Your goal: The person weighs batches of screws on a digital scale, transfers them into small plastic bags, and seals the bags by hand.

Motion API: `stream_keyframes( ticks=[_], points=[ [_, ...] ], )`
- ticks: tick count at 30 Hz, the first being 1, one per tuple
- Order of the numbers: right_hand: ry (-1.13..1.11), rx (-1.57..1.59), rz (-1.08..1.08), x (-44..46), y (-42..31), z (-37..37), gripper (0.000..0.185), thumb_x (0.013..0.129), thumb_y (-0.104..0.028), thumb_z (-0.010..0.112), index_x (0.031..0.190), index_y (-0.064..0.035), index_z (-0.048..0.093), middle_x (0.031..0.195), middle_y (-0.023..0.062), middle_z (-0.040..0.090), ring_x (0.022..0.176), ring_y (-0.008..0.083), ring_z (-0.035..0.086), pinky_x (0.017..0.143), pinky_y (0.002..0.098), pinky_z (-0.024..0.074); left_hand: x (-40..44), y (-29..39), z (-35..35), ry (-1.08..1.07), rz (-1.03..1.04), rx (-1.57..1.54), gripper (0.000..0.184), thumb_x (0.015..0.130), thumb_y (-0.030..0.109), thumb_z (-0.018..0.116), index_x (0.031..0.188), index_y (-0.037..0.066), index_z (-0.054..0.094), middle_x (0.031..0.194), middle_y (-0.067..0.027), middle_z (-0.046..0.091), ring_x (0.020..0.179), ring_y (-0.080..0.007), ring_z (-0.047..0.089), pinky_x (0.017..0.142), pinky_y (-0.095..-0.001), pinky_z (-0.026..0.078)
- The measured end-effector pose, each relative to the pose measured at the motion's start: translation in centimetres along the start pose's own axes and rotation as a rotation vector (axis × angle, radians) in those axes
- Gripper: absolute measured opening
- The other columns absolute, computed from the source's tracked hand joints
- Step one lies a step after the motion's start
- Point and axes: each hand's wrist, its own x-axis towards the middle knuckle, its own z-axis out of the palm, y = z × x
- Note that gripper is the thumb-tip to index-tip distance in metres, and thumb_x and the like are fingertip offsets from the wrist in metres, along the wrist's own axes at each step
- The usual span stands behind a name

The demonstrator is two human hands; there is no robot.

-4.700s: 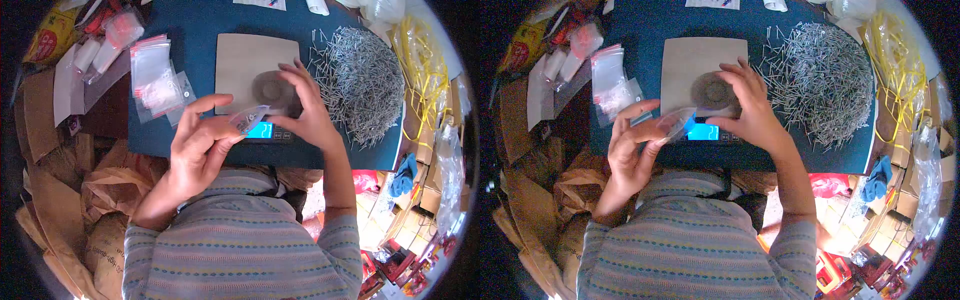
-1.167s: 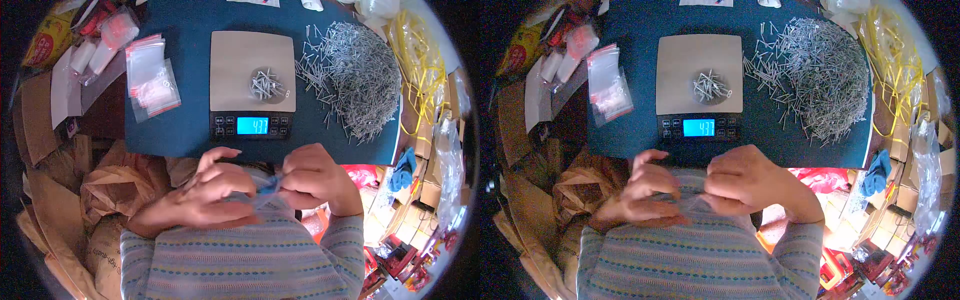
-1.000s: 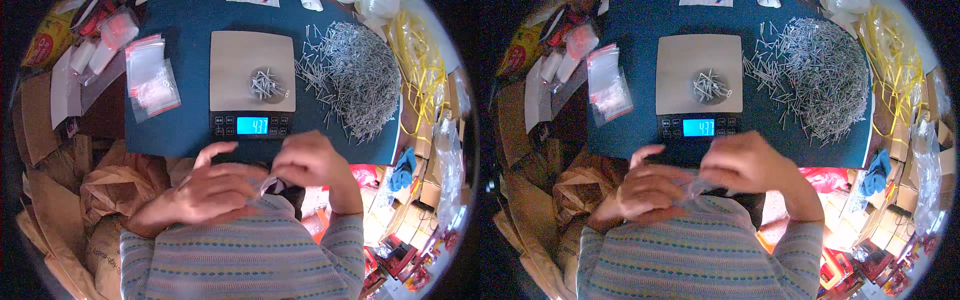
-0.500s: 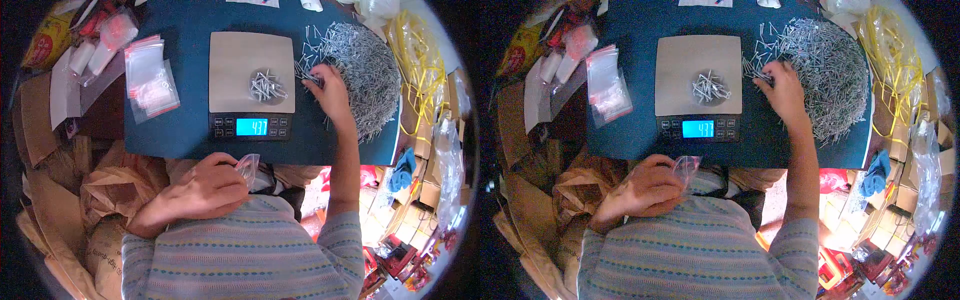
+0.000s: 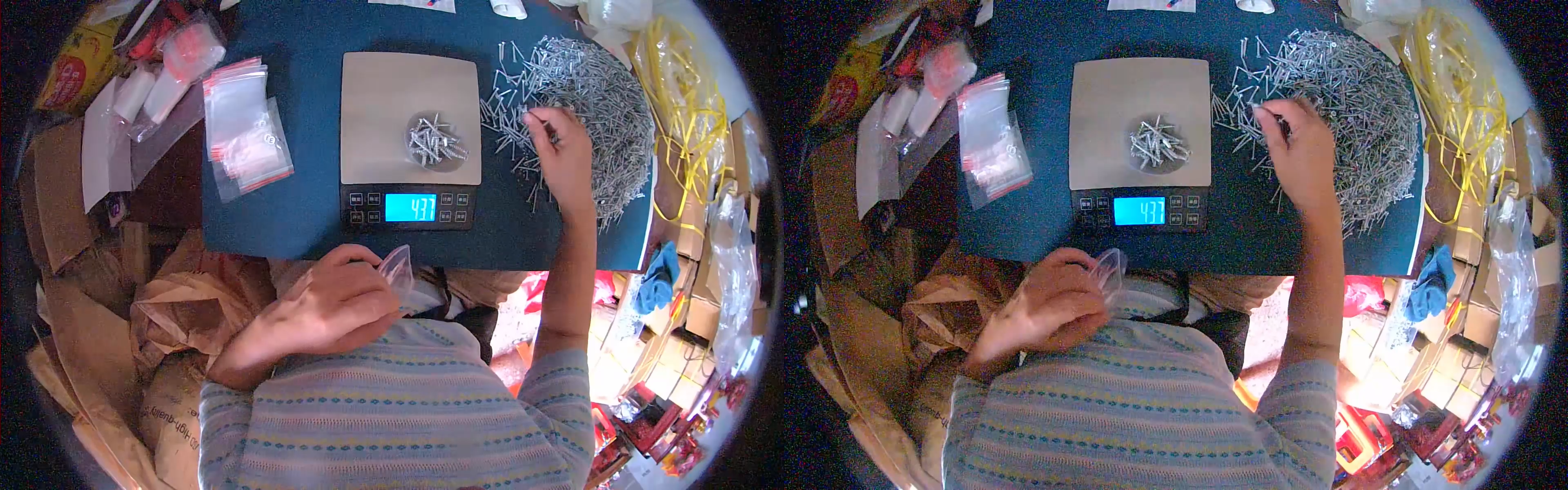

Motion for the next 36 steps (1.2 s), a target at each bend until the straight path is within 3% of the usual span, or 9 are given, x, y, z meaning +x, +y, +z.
stream_keyframes(
  ticks=[4, 7, 11, 15, 19, 23, 27, 34, 36],
  points=[
    [-0.310, 0.397, 0.131, 0.5, -5.4, -1.0, 0.039, 0.077, -0.025, 0.075, 0.111, -0.0082, 0.064, 0.109, 0.0127, 0.064, 0.098, 0.0277, 0.061, 0.080, 0.0359, 0.0479, 0.1, 0.1, -0.2, 0.033, -0.034, 0.030, 0.023, 0.068, 0.000, 0.074, 0.086, 0.002, 0.059, 0.078, -0.0070, 0.060, 0.070, -0.0252, 0.060, 0.074, -0.0412, 0.050],
    [-0.243, 0.333, -0.266, 0.4, -5.2, 1.4, 0.071, 0.069, -0.031, 0.080, 0.131, -0.0119, 0.050, 0.124, 0.0135, 0.057, 0.114, 0.0304, 0.054, 0.098, 0.0423, 0.0388, 0.1, 0.2, -0.1, 0.076, -0.040, 0.059, 0.024, 0.068, -0.001, 0.073, 0.088, 0.002, 0.059, 0.082, -0.0084, 0.060, 0.072, -0.0267, 0.059, 0.073, -0.0415, 0.050],
    [-0.298, 0.124, -0.224, -1.0, -5.1, 4.2, 0.083, 0.065, -0.034, 0.082, 0.136, -0.0127, 0.043, 0.138, 0.0106, 0.047, 0.134, 0.0313, 0.035, 0.113, 0.0513, 0.0106, -0.3, -0.1, 0.0, 0.139, -0.112, 0.083, 0.023, 0.072, -0.001, 0.072, 0.089, 0.002, 0.058, 0.092, -0.0110, 0.061, 0.077, -0.0290, 0.061, 0.073, -0.0409, 0.050],
    [-0.306, 0.171, -0.232, -1.1, -5.3, 3.9, 0.071, 0.063, -0.026, 0.085, 0.122, -0.0116, 0.048, 0.123, 0.0115, 0.054, 0.114, 0.0330, 0.054, 0.107, 0.0459, 0.0265, 0.0, -0.5, 0.2, 0.217, -0.183, 0.145, 0.021, 0.074, -0.002, 0.070, 0.092, 0.001, 0.059, 0.097, -0.0132, 0.061, 0.082, -0.0300, 0.062, 0.071, -0.0382, 0.051],
    [-0.438, 0.998, -0.025, -0.9, -7.8, 2.9, 0.057, 0.065, -0.010, 0.079, 0.114, -0.0058, 0.051, 0.107, 0.0098, 0.054, 0.103, 0.0265, 0.056, 0.089, 0.0307, 0.0420, 1.2, -1.2, 0.5, 0.232, -0.258, 0.154, 0.019, 0.074, -0.004, 0.069, 0.091, 0.002, 0.062, 0.096, -0.0124, 0.058, 0.080, -0.0275, 0.062, 0.066, -0.0359, 0.051],
    [-0.473, 0.670, -0.426, 0.5, -10.9, 0.8, 0.046, 0.053, 0.004, 0.062, 0.097, -0.0062, 0.056, 0.098, 0.0082, 0.050, 0.087, 0.0235, 0.054, 0.080, 0.0330, 0.0441, 2.0, -1.3, 1.4, 0.190, -0.245, 0.229, 0.021, 0.071, -0.005, 0.069, 0.090, 0.003, 0.065, 0.095, -0.0104, 0.052, 0.073, -0.0231, 0.059, 0.062, -0.0334, 0.051],
    [-0.340, 0.280, -0.456, -0.4, -13.7, 0.0, 0.045, 0.049, 0.005, 0.057, 0.092, -0.0088, 0.060, 0.096, 0.0100, 0.050, 0.085, 0.0281, 0.053, 0.075, 0.0355, 0.0460, 3.0, -1.2, 1.5, 0.190, -0.146, 0.274, 0.028, 0.068, -0.008, 0.068, 0.094, 0.003, 0.066, 0.097, -0.0105, 0.049, 0.074, -0.0205, 0.056, 0.061, -0.0316, 0.050],
    [-0.343, 0.449, -0.339, 0.2, -12.4, -1.6, 0.044, 0.050, 0.003, 0.060, 0.092, -0.0093, 0.061, 0.103, 0.0107, 0.052, 0.096, 0.0301, 0.054, 0.084, 0.0389, 0.0447, 2.9, -0.5, 0.8, 0.224, -0.209, 0.245, 0.021, 0.072, -0.007, 0.072, 0.090, 0.002, 0.067, 0.097, -0.0119, 0.052, 0.083, -0.0238, 0.055, 0.070, -0.0305, 0.046],
    [-0.312, 0.516, -0.286, 0.4, -10.1, -0.6, 0.053, 0.056, -0.001, 0.065, 0.108, -0.0087, 0.057, 0.109, 0.0123, 0.054, 0.105, 0.0309, 0.054, 0.090, 0.0385, 0.0430, 2.7, -0.9, 0.9, 0.286, -0.181, 0.243, 0.022, 0.072, -0.007, 0.071, 0.091, 0.003, 0.067, 0.095, -0.0109, 0.052, 0.079, -0.0223, 0.055, 0.067, -0.0304, 0.047]
  ],
)
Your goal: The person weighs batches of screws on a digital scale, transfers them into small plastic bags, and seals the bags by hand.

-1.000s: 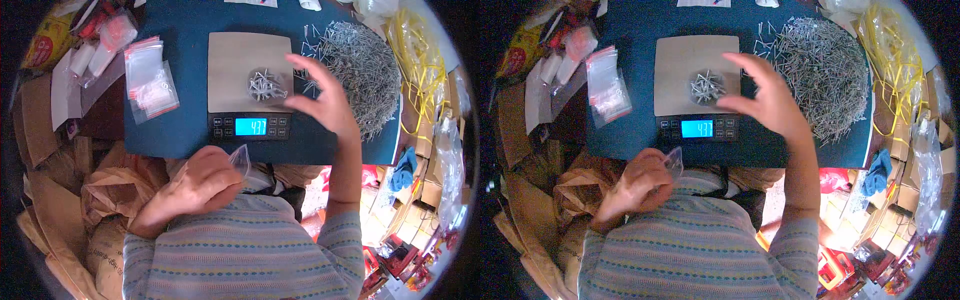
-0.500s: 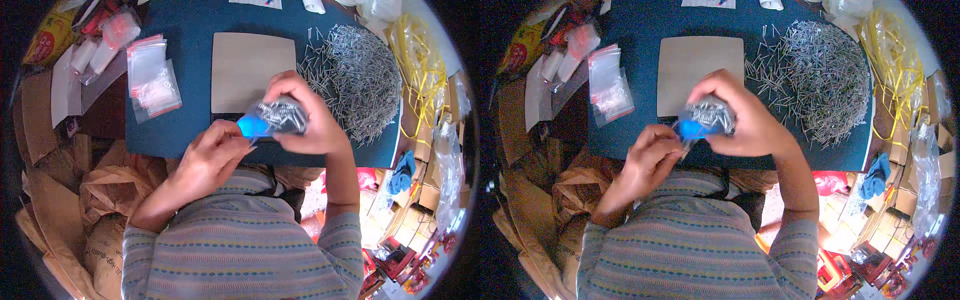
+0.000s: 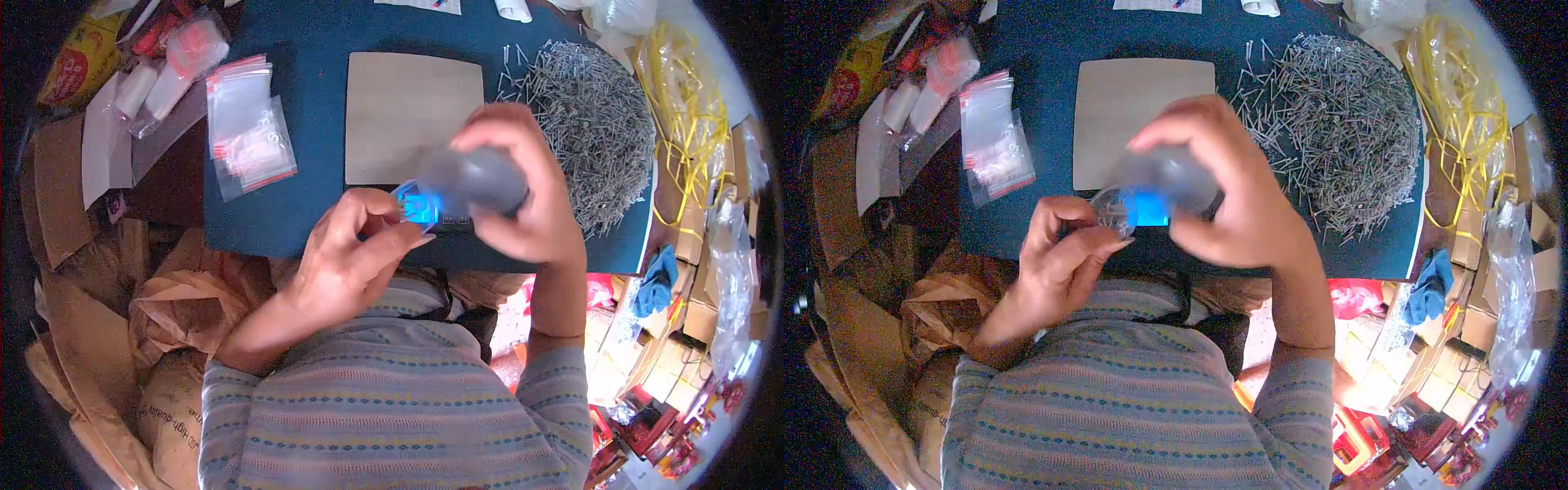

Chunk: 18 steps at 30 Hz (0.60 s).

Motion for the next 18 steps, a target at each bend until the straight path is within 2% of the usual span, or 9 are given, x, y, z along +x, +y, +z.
stream_keyframes(
  ticks=[2, 5, 7, 8, 9, 12, 13, 15, 18],
  points=[
    [0.123, 0.105, 0.106, -0.8, 3.0, 1.0, 0.060, 0.060, -0.007, 0.072, 0.117, -0.0090, 0.053, 0.112, 0.0127, 0.054, 0.109, 0.0313, 0.052, 0.094, 0.0397, 0.0405, 0.1, -0.5, 0.1, 0.085, 0.038, -0.015, 0.027, 0.068, -0.008, 0.071, 0.092, 0.004, 0.068, 0.097, -0.0093, 0.051, 0.071, -0.0205, 0.056, 0.059, -0.0314, 0.048],
    [0.047, -0.251, 0.165, -1.9, 5.8, 2.1, 0.071, 0.062, -0.021, 0.082, 0.123, -0.0102, 0.047, 0.114, 0.0130, 0.054, 0.117, 0.0309, 0.049, 0.102, 0.0424, 0.0319, 0.3, -0.3, -0.7, 0.113, -0.002, -0.009, 0.020, 0.073, -0.005, 0.071, 0.091, 0.004, 0.066, 0.103, -0.0102, 0.054, 0.087, -0.0243, 0.057, 0.069, -0.0325, 0.049],
    [0.041, -0.330, 0.118, -1.7, 4.9, 2.3, 0.073, 0.060, -0.027, 0.084, 0.122, -0.0104, 0.048, 0.117, 0.0128, 0.053, 0.119, 0.0309, 0.048, 0.104, 0.0438, 0.0273, 0.3, -0.1, -1.0, 0.131, -0.065, -0.114, 0.013, 0.078, -0.001, 0.069, 0.090, 0.002, 0.064, 0.108, -0.0139, 0.057, 0.103, -0.0296, 0.055, 0.079, -0.0353, 0.049],
    [0.038, -0.369, 0.096, -1.5, 4.2, 2.2, 0.074, 0.060, -0.029, 0.085, 0.121, -0.0105, 0.049, 0.118, 0.0126, 0.053, 0.120, 0.0310, 0.047, 0.105, 0.0446, 0.0251, 0.5, 0.0, -1.4, 0.097, -0.045, -0.087, 0.012, 0.079, -0.001, 0.069, 0.090, 0.002, 0.064, 0.109, -0.0155, 0.058, 0.104, -0.0305, 0.055, 0.080, -0.0359, 0.049],
    [0.051, -0.311, 0.034, -1.3, 3.2, 1.9, 0.060, 0.066, -0.026, 0.083, 0.116, -0.0089, 0.055, 0.116, 0.0097, 0.057, 0.111, 0.0291, 0.053, 0.101, 0.0421, 0.0326, 0.8, 0.0, -2.0, 0.062, -0.024, -0.061, 0.011, 0.080, 0.000, 0.068, 0.090, 0.002, 0.063, 0.110, -0.0171, 0.059, 0.106, -0.0313, 0.055, 0.080, -0.0366, 0.049],
    [-0.106, -0.135, -0.107, -1.1, 1.4, 0.7, 0.032, 0.072, -0.021, 0.078, 0.098, -0.0095, 0.064, 0.099, 0.0053, 0.062, 0.100, 0.0255, 0.058, 0.094, 0.0406, 0.0351, 1.0, -0.1, -2.3, 0.020, 0.025, -0.104, 0.010, 0.082, 0.002, 0.067, 0.090, 0.000, 0.061, 0.110, -0.0243, 0.060, 0.108, -0.0336, 0.056, 0.083, -0.0384, 0.049],
    [-0.051, -0.122, -0.143, -1.2, 1.1, 1.3, 0.016, 0.075, -0.019, 0.072, 0.088, -0.0130, 0.063, 0.088, 0.0011, 0.060, 0.090, 0.0185, 0.058, 0.086, 0.0384, 0.0335, 0.9, 0.0, -2.3, 0.020, 0.023, -0.144, 0.010, 0.082, 0.002, 0.067, 0.090, 0.000, 0.061, 0.110, -0.0246, 0.060, 0.108, -0.0337, 0.057, 0.084, -0.0384, 0.049],
    [-0.039, -0.206, -0.155, -1.6, -0.1, 1.2, 0.014, 0.074, -0.016, 0.072, 0.084, -0.0132, 0.062, 0.084, 0.0006, 0.059, 0.087, 0.0180, 0.058, 0.084, 0.0378, 0.0337, 0.3, 0.0, -1.8, 0.060, -0.033, -0.332, 0.015, 0.079, 0.002, 0.070, 0.091, 0.001, 0.061, 0.110, -0.0268, 0.059, 0.107, -0.0340, 0.058, 0.085, -0.0389, 0.049],
    [-0.043, -0.270, -0.180, -1.9, -1.7, 1.2, 0.013, 0.071, -0.013, 0.072, 0.078, -0.0137, 0.061, 0.077, -0.0006, 0.058, 0.081, 0.0169, 0.059, 0.085, 0.0383, 0.0351, 0.8, 0.2, -1.9, -0.030, 0.037, -0.302, 0.022, 0.079, 0.001, 0.068, 0.099, 0.002, 0.059, 0.102, -0.0176, 0.066, 0.108, -0.0335, 0.058, 0.090, -0.0432, 0.047]
  ],
)
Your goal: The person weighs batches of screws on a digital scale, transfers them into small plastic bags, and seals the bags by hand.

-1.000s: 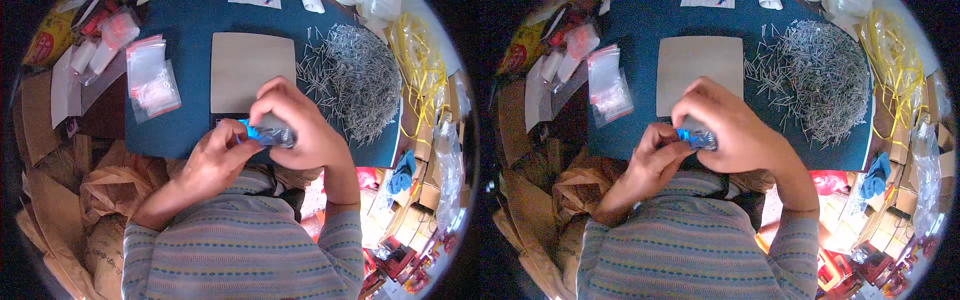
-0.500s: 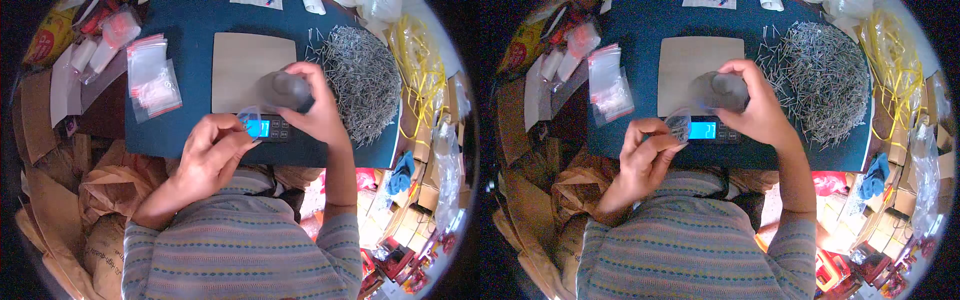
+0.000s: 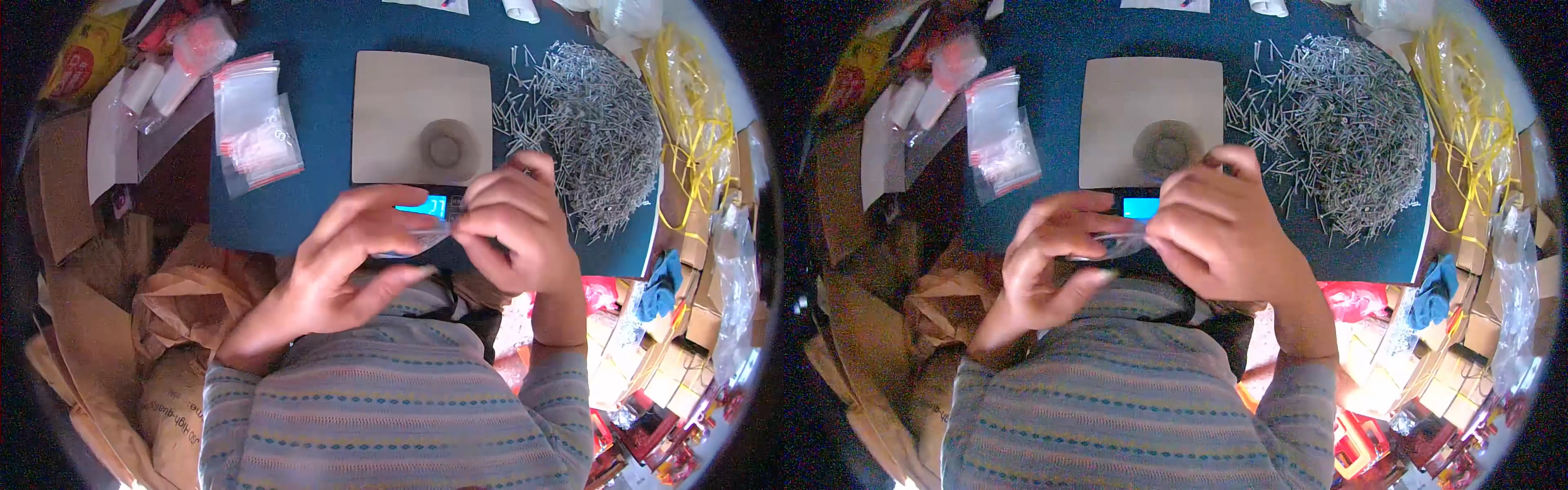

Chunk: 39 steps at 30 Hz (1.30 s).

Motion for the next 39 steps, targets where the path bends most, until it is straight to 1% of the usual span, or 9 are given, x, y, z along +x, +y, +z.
stream_keyframes(
  ticks=[5, 11, 20, 26, 29, 32, 34, 37, 39],
  points=[
    [-0.009, -0.006, -0.081, 0.2, -1.0, 0.7, 0.013, 0.068, -0.013, 0.072, 0.076, -0.0120, 0.061, 0.074, -0.0001, 0.056, 0.075, 0.0169, 0.060, 0.083, 0.0385, 0.0401, -0.2, 0.3, 1.0, 0.029, -0.128, 0.000, 0.026, 0.071, -0.004, 0.073, 0.095, 0.002, 0.064, 0.095, -0.0112, 0.065, 0.089, -0.0272, 0.065, 0.075, -0.0347, 0.053],
    [-0.014, 0.046, -0.132, 0.4, -1.2, 2.1, 0.023, 0.066, -0.022, 0.076, 0.069, -0.0118, 0.056, 0.070, -0.0011, 0.052, 0.069, 0.0169, 0.057, 0.078, 0.0379, 0.0416, -0.8, 0.3, 0.7, -0.028, -0.224, -0.045, 0.018, 0.072, -0.003, 0.072, 0.086, 0.005, 0.063, 0.087, -0.0085, 0.066, 0.085, -0.0273, 0.065, 0.079, -0.0369, 0.051],
    [0.056, 0.011, -0.144, -0.4, -1.2, 0.8, 0.038, 0.058, -0.034, 0.081, 0.061, -0.0137, 0.049, 0.063, -0.0027, 0.048, 0.065, 0.0139, 0.055, 0.072, 0.0348, 0.0397, -1.4, -0.3, -1.2, -0.020, -0.224, -0.170, 0.021, 0.068, -0.002, 0.078, 0.074, 0.006, 0.060, 0.096, -0.0085, 0.069, 0.103, -0.0274, 0.065, 0.091, -0.0411, 0.047],
    [-0.041, 0.127, 0.005, -1.9, 0.7, 1.5, 0.022, 0.068, -0.020, 0.078, 0.079, -0.0104, 0.062, 0.076, 0.0026, 0.059, 0.077, 0.0231, 0.059, 0.076, 0.0388, 0.0426, -4.6, 0.5, -6.0, -0.143, -0.338, -0.141, 0.019, 0.068, 0.000, 0.080, 0.069, 0.004, 0.061, 0.088, -0.0103, 0.070, 0.089, -0.0227, 0.068, 0.072, -0.0347, 0.055],
    [-0.021, -0.098, 0.180, -3.5, 2.9, 0.3, 0.019, 0.074, -0.007, 0.072, 0.091, -0.0085, 0.065, 0.091, 0.0076, 0.064, 0.089, 0.0262, 0.059, 0.080, 0.0365, 0.0449, -6.7, 3.7, -11.0, -0.085, -0.701, -0.098, 0.014, 0.069, -0.005, 0.076, 0.070, 0.001, 0.064, 0.079, -0.0135, 0.069, 0.077, -0.0217, 0.069, 0.066, -0.0322, 0.055],
    [0.058, -0.178, 0.445, -5.3, 6.0, -0.5, 0.027, 0.079, -0.008, 0.069, 0.105, -0.0044, 0.061, 0.102, 0.0122, 0.063, 0.099, 0.0302, 0.059, 0.089, 0.0375, 0.0435, -7.5, 6.3, -15.3, -0.254, -0.896, 0.160, 0.008, 0.069, -0.007, 0.069, 0.071, -0.004, 0.062, 0.084, -0.0161, 0.068, 0.077, -0.0203, 0.068, 0.068, -0.0306, 0.053],
    [0.119, -0.342, 0.411, -6.1, 8.3, -0.6, 0.037, 0.078, -0.015, 0.070, 0.112, -0.0076, 0.059, 0.108, 0.0146, 0.059, 0.100, 0.0340, 0.056, 0.087, 0.0407, 0.0432, -7.5, 6.8, -15.5, -0.262, -1.195, 0.358, 0.009, 0.070, -0.004, 0.070, 0.077, -0.005, 0.064, 0.085, -0.0153, 0.068, 0.080, -0.0195, 0.068, 0.070, -0.0303, 0.052],
    [0.111, -0.396, 0.363, -5.6, 10.7, -0.1, 0.056, 0.073, -0.019, 0.074, 0.124, -0.0099, 0.053, 0.123, 0.0159, 0.053, 0.114, 0.0342, 0.050, 0.095, 0.0425, 0.0390, -7.0, 5.1, -13.4, -0.077, -0.984, 0.469, 0.015, 0.073, -0.001, 0.070, 0.087, -0.004, 0.065, 0.092, -0.0150, 0.068, 0.083, -0.0202, 0.067, 0.070, -0.0299, 0.052],
    [0.045, -0.479, 0.392, -4.5, 11.1, 0.6, 0.069, 0.068, -0.021, 0.077, 0.130, -0.0120, 0.048, 0.131, 0.0148, 0.048, 0.121, 0.0333, 0.045, 0.100, 0.0451, 0.0342, -5.9, 3.3, -11.8, -0.118, -0.849, 0.568, 0.022, 0.076, 0.002, 0.069, 0.096, -0.002, 0.064, 0.103, -0.0154, 0.066, 0.094, -0.0258, 0.065, 0.081, -0.0346, 0.050]
  ],
)
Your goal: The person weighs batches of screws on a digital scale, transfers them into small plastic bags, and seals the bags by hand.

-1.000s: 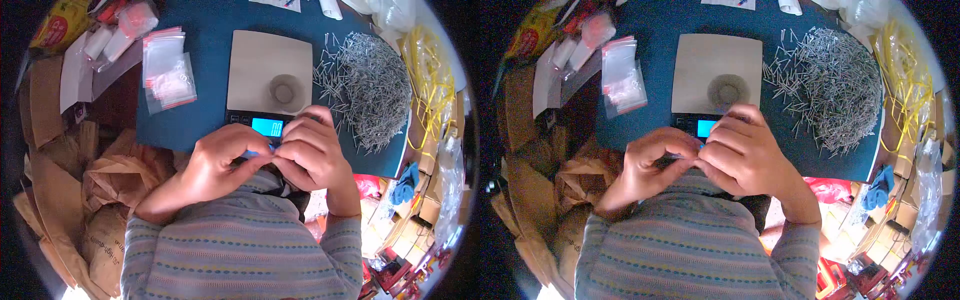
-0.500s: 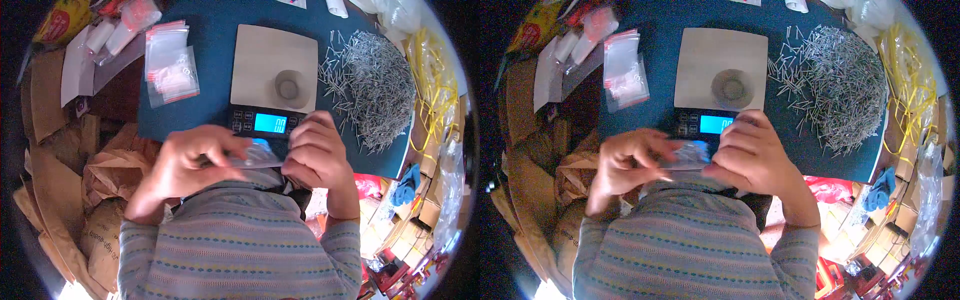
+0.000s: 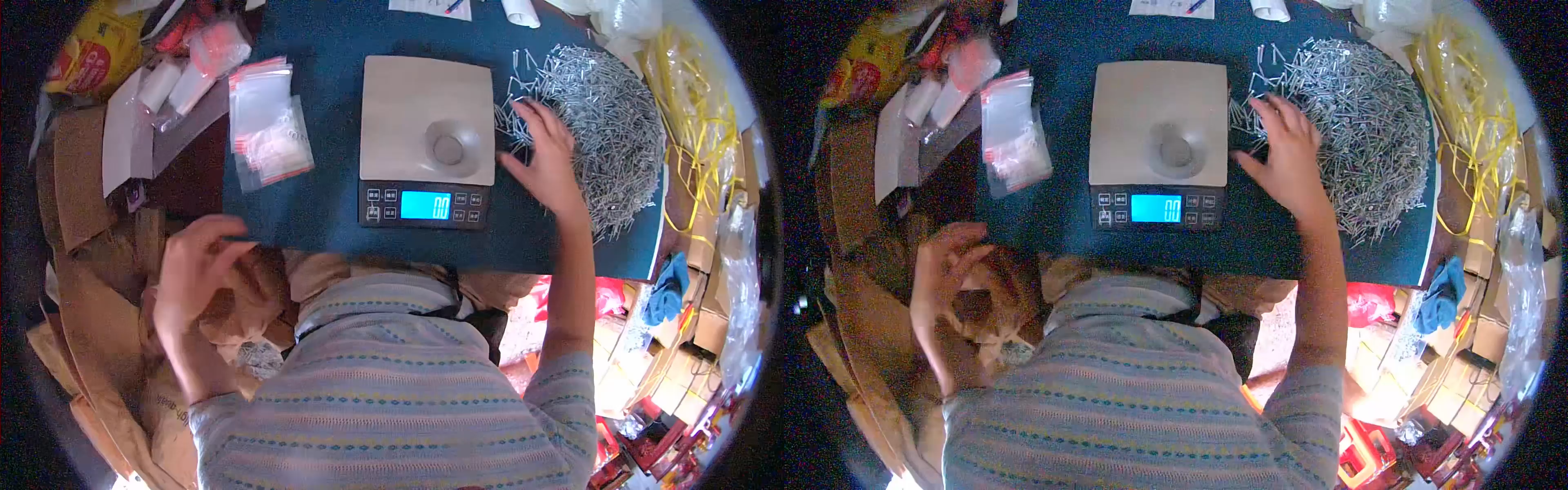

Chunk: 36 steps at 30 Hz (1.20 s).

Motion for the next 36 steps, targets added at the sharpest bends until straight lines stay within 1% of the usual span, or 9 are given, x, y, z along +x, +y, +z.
stream_keyframes(
  ticks=[2, 10, 13, 16, 20, 27, 29, 33, 36],
  points=[
    [-0.084, 0.030, 0.003, 1.0, 1.2, 1.1, 0.089, 0.060, -0.025, 0.080, 0.138, -0.0158, 0.040, 0.143, 0.0121, 0.038, 0.132, 0.0329, 0.034, 0.106, 0.0506, 0.0247, 1.4, 0.2, 1.2, 0.029, 0.120, 0.072, 0.026, 0.077, 0.003, 0.069, 0.102, 0.000, 0.064, 0.110, -0.0158, 0.064, 0.102, -0.0298, 0.063, 0.088, -0.0373, 0.048],
    [-0.409, 0.070, -0.005, 5.7, 2.9, 1.5, 0.091, 0.057, -0.027, 0.079, 0.136, -0.0068, 0.039, 0.147, 0.0130, 0.033, 0.141, 0.0326, 0.022, 0.111, 0.0548, 0.0165, 4.9, 1.3, 3.4, 0.098, 0.350, 0.089, 0.032, 0.077, 0.004, 0.072, 0.107, 0.000, 0.063, 0.112, -0.0177, 0.063, 0.105, -0.0316, 0.062, 0.089, -0.0374, 0.048],
    [-0.402, -0.030, -0.016, 5.2, 2.3, 1.2, 0.088, 0.058, -0.027, 0.078, 0.135, -0.0071, 0.040, 0.146, 0.0136, 0.033, 0.141, 0.0319, 0.021, 0.111, 0.0555, 0.0163, 5.8, 2.3, 4.7, 0.074, 0.269, -0.032, 0.042, 0.081, 0.004, 0.069, 0.120, -0.001, 0.055, 0.122, -0.0172, 0.059, 0.115, -0.0276, 0.057, 0.096, -0.0357, 0.045],
    [-0.263, -0.020, -0.039, 2.8, 0.7, 0.8, 0.075, 0.067, -0.022, 0.071, 0.134, -0.0057, 0.040, 0.147, 0.0144, 0.032, 0.141, 0.0323, 0.021, 0.110, 0.0561, 0.0157, 8.0, 0.7, 9.6, 0.042, 0.216, -0.611, 0.053, 0.089, 0.005, 0.062, 0.136, -0.002, 0.039, 0.137, -0.0180, 0.047, 0.129, -0.0253, 0.044, 0.105, -0.0361, 0.036],
    [-0.127, -0.107, 0.010, -0.6, -2.8, 0.4, 0.062, 0.071, -0.009, 0.063, 0.130, -0.0009, 0.045, 0.145, 0.0171, 0.034, 0.139, 0.0351, 0.025, 0.109, 0.0570, 0.0164, 9.4, 3.6, 12.9, -0.001, 0.187, -0.901, 0.060, 0.095, 0.008, 0.053, 0.145, -0.002, 0.021, 0.150, -0.0206, 0.025, 0.140, -0.0273, 0.023, 0.114, -0.0391, 0.019],
    [-0.107, 0.101, 0.087, -4.4, -6.2, 1.1, 0.065, 0.064, 0.008, 0.056, 0.128, 0.0002, 0.047, 0.147, 0.0147, 0.032, 0.141, 0.0342, 0.022, 0.107, 0.0603, 0.0155, 9.5, 4.3, 13.5, 0.037, 0.304, -1.250, 0.065, 0.092, 0.016, 0.053, 0.145, -0.003, 0.021, 0.151, -0.0200, 0.022, 0.142, -0.0280, 0.019, 0.115, -0.0401, 0.013],
    [-0.130, 0.163, 0.039, -4.5, -6.4, 1.3, 0.073, 0.063, 0.011, 0.050, 0.134, -0.0029, 0.043, 0.151, 0.0114, 0.028, 0.143, 0.0339, 0.017, 0.109, 0.0587, 0.0116, 8.9, 4.2, 13.0, 0.151, 0.276, -1.154, 0.071, 0.089, 0.029, 0.056, 0.145, -0.001, 0.023, 0.148, -0.0202, 0.027, 0.138, -0.0290, 0.025, 0.114, -0.0397, 0.018],
    [-0.111, 0.111, -0.138, -3.5, -8.3, 2.7, 0.066, 0.060, -0.001, 0.065, 0.124, 0.0027, 0.050, 0.148, 0.0155, 0.030, 0.141, 0.0323, 0.023, 0.105, 0.0622, 0.0222, 7.6, 3.1, 11.2, 0.246, 0.228, -1.156, 0.076, 0.086, 0.039, 0.053, 0.144, -0.004, 0.025, 0.145, -0.0220, 0.031, 0.137, -0.0309, 0.027, 0.114, -0.0411, 0.018],
    [0.023, -0.022, -0.135, -1.1, -7.9, 4.4, 0.055, 0.071, -0.012, 0.062, 0.123, 0.0041, 0.052, 0.144, 0.0169, 0.036, 0.139, 0.0313, 0.027, 0.106, 0.0613, 0.0218, 6.8, 2.6, 10.8, 0.202, 0.301, -1.157, 0.075, 0.088, 0.038, 0.050, 0.144, -0.004, 0.024, 0.145, -0.0222, 0.032, 0.137, -0.0306, 0.027, 0.114, -0.0409, 0.018]
  ],
)
